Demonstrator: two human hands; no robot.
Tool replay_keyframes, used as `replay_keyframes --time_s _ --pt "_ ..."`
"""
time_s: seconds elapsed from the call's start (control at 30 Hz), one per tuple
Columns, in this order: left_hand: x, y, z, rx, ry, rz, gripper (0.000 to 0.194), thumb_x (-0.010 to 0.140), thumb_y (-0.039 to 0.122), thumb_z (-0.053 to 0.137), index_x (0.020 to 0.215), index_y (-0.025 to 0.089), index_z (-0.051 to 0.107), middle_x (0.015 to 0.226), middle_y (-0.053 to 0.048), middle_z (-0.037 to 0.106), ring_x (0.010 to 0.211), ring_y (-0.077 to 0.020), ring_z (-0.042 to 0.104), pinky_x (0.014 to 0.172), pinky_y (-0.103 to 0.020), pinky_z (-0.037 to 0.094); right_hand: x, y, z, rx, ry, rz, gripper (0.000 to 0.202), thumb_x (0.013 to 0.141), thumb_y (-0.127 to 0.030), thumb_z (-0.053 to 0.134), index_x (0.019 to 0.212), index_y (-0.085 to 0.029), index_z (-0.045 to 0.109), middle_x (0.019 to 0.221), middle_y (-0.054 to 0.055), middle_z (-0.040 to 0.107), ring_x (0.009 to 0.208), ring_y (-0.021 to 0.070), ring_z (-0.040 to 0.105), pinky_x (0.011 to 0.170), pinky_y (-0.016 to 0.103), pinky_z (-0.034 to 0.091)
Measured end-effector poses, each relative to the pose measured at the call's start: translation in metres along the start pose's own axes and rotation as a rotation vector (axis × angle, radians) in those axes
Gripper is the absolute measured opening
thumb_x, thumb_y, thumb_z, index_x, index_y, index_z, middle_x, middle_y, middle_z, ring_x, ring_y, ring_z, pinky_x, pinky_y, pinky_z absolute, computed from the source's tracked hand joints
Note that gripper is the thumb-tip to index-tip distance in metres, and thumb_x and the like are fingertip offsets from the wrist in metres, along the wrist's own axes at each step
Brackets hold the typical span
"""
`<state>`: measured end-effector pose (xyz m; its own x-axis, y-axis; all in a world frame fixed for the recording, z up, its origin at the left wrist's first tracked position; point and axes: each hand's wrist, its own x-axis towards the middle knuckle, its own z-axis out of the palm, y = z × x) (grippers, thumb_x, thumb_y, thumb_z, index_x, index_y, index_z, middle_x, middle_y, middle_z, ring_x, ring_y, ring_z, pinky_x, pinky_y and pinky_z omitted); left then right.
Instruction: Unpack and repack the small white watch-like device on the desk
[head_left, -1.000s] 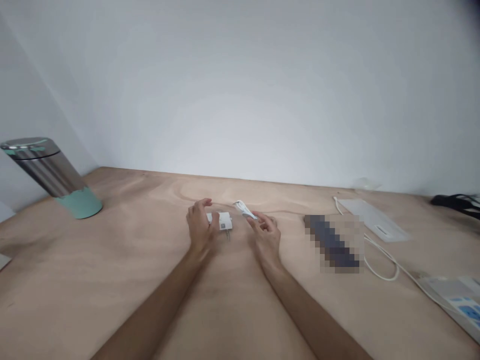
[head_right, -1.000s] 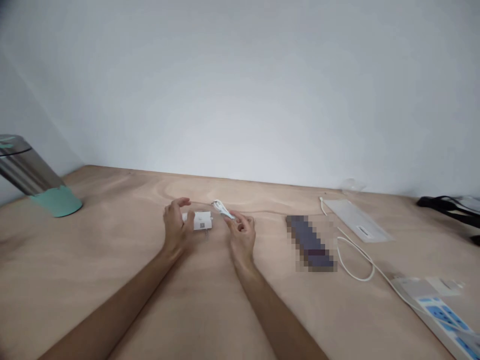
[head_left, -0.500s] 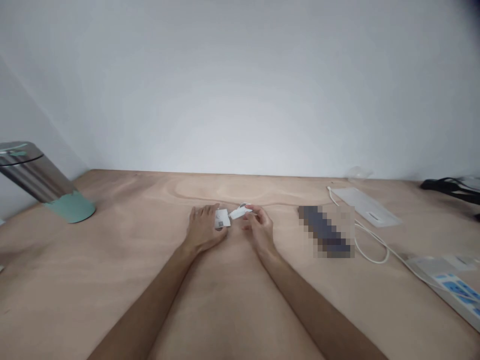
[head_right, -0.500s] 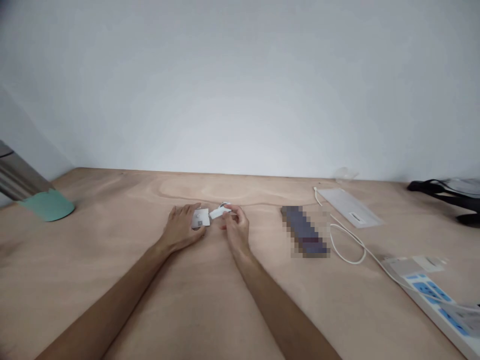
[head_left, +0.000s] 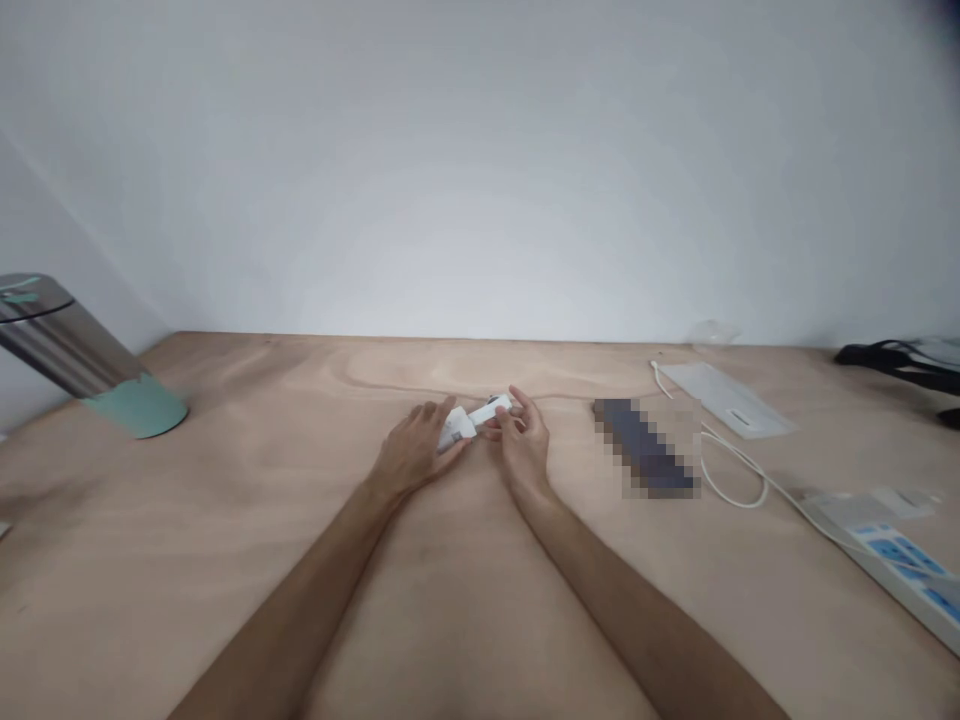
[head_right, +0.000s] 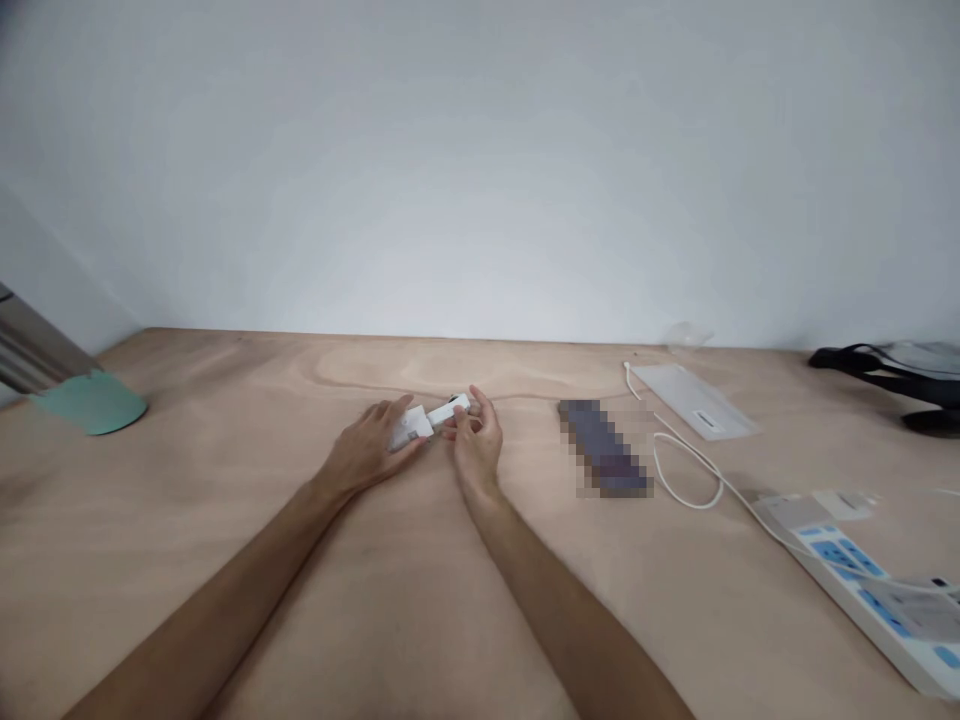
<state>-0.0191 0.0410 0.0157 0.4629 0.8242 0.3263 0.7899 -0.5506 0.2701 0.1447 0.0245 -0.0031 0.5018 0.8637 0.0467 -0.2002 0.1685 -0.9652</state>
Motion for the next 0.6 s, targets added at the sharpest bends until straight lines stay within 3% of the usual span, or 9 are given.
replay_keyframes --time_s 0.17,0.27,0.47,0.6 --pt "-0.002 0.004 0.003 0.001 0.043 0.037 0.064 0.086 0.058 0.046 0.14 0.024 0.037 0.125 -0.011 0.055 0.111 -0.0261 0.055 0.085 -0.033 0.049 -0.003 0.0 0.004 -0.086 -0.143 0.025 0.047 0.069 -0.043 0.07 0.105 -0.012 0.064 0.085 0.007 0.067 0.072 0.0148 0.062 0.059 0.024 0.049" --pt "-0.003 0.005 0.004 0.007 0.062 0.025 0.063 0.085 0.055 0.048 0.138 0.023 0.038 0.126 -0.011 0.054 0.111 -0.0255 0.055 0.083 -0.032 0.05 -0.008 0.0 0.007 -0.153 -0.263 -0.021 0.039 0.074 -0.045 0.067 0.097 -0.014 0.066 0.088 0.006 0.068 0.079 0.0162 0.063 0.069 0.026 0.049" --pt "-0.003 0.003 0.002 0.031 0.057 0.011 0.06 0.085 0.048 0.049 0.137 0.02 0.037 0.133 -0.012 0.05 0.116 -0.0254 0.053 0.078 -0.031 0.052 -0.013 -0.001 0.005 -0.62 -0.442 -0.341 0.036 0.09 -0.047 0.047 0.087 -0.021 0.072 0.093 0.004 0.069 0.09 0.0183 0.06 0.086 0.033 0.042" --pt "-0.003 0.002 0.001 0.0 0.074 -0.007 0.06 0.082 0.046 0.052 0.134 0.02 0.037 0.132 -0.011 0.05 0.115 -0.0243 0.054 0.078 -0.033 0.054 -0.009 0.004 0.004 -0.671 -0.488 -0.44 0.03 0.091 -0.04 0.048 0.092 -0.023 0.073 0.104 0.003 0.068 0.104 0.0186 0.056 0.099 0.036 0.033"
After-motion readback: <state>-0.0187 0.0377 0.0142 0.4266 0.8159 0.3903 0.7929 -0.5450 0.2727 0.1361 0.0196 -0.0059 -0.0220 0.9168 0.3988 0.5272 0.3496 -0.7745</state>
